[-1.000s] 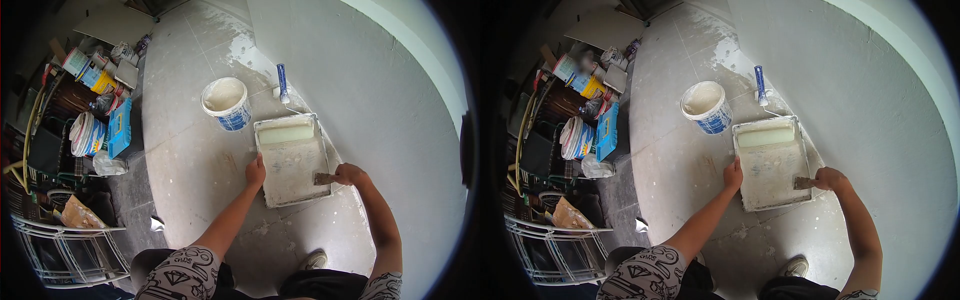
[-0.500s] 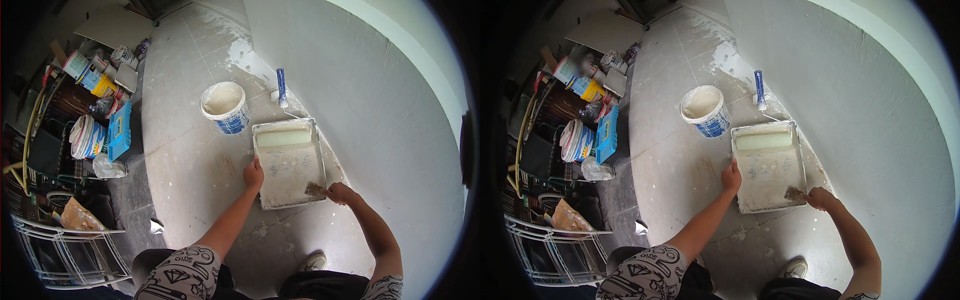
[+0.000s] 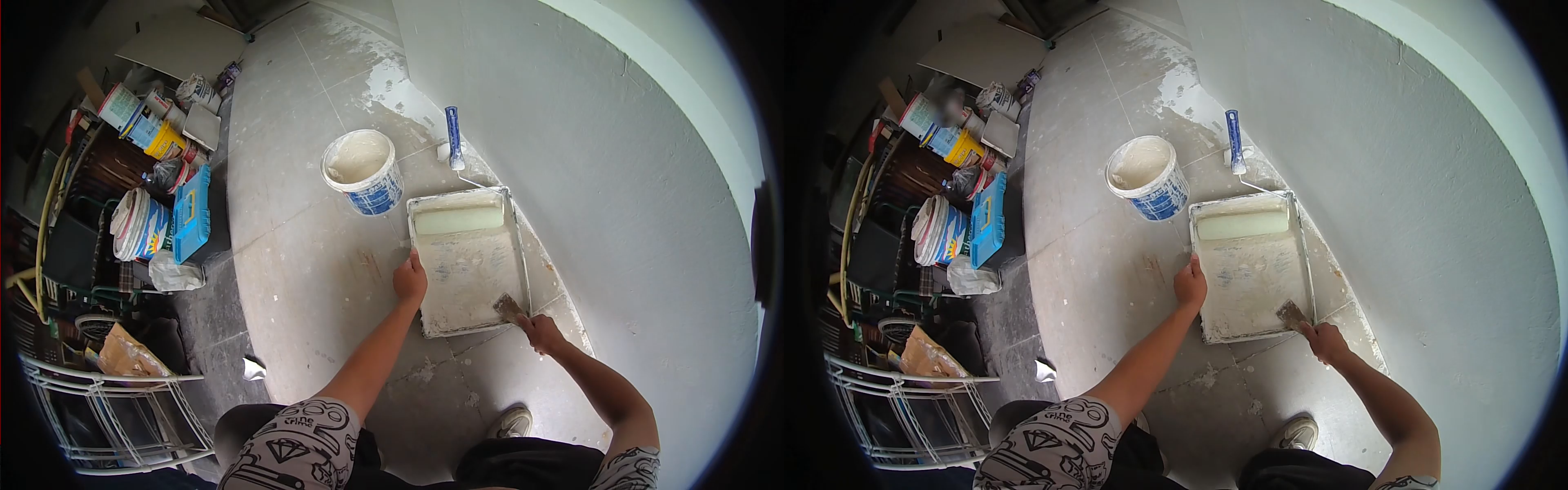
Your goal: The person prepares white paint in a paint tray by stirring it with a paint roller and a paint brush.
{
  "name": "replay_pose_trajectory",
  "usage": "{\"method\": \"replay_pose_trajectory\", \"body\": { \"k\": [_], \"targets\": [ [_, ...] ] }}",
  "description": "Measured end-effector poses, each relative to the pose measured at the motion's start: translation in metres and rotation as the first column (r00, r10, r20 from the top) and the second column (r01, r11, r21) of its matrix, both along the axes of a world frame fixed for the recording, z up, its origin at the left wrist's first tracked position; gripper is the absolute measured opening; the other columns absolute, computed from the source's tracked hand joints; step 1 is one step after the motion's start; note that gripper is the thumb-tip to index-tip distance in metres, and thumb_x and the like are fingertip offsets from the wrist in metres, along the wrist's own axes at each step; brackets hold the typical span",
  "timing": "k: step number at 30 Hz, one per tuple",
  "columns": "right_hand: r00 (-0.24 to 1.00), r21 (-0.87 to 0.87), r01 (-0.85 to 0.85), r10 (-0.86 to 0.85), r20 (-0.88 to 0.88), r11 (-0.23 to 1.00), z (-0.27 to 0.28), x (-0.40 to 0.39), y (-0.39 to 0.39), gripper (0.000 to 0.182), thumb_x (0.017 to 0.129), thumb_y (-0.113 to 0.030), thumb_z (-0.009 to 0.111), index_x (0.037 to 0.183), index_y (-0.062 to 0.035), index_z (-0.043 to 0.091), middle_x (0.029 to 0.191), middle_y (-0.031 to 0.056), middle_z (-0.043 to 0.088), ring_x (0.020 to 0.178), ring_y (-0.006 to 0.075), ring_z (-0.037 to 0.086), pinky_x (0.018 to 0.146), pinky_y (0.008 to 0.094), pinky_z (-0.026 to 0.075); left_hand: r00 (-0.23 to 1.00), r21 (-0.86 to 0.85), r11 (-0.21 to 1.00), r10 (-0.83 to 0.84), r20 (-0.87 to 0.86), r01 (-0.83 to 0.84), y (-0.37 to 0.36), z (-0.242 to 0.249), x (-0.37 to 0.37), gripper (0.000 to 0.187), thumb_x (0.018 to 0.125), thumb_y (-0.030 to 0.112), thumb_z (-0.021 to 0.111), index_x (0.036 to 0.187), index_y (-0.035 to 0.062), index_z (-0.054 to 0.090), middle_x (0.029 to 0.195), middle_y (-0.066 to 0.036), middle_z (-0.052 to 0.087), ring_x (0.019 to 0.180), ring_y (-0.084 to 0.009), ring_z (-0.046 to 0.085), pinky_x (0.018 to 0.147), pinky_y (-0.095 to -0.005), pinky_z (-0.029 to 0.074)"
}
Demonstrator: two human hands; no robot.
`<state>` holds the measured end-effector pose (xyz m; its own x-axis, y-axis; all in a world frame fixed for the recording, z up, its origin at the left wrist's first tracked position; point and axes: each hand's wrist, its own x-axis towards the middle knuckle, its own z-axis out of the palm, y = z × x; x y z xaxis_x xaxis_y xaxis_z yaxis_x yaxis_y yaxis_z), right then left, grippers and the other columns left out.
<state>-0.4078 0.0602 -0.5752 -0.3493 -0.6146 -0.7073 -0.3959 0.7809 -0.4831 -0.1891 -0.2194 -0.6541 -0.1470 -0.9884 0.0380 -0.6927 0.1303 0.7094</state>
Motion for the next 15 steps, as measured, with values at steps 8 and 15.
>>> {"method": "replay_pose_trajectory", "body": {
  "k": [8,15],
  "targets": [
    [0.920,-0.156,-0.218,0.149,-0.364,0.963,-0.014,-0.018,-0.007,0.066,0.100,-0.056,0.053,0.083,0.0049,0.070,0.081,0.0291,0.069,0.081,0.0471,0.068,0.076,0.0510,0.055,0.999,-0.050,0.998,-0.023,0.035,0.024,-0.003,-0.004,0.002,0.070,0.107,0.052,0.033,0.090,-0.0030,0.072,0.081,-0.028,0.068,0.082,-0.0477,0.065,0.074,-0.0533,0.049],
    [0.752,0.098,-0.407,0.394,-0.529,0.908,0.053,-0.054,-0.042,0.049,0.097,-0.046,0.055,0.097,0.0006,0.073,0.095,0.0274,0.071,0.091,0.0434,0.070,0.087,0.0499,0.056,0.998,0.028,0.998,-0.053,0.044,0.052,-0.003,0.005,0.002,0.066,0.108,0.049,0.036,0.092,-0.0042,0.073,0.084,-0.026,0.070,0.084,-0.0453,0.067,0.076,-0.0504,0.050]
  ]
}}
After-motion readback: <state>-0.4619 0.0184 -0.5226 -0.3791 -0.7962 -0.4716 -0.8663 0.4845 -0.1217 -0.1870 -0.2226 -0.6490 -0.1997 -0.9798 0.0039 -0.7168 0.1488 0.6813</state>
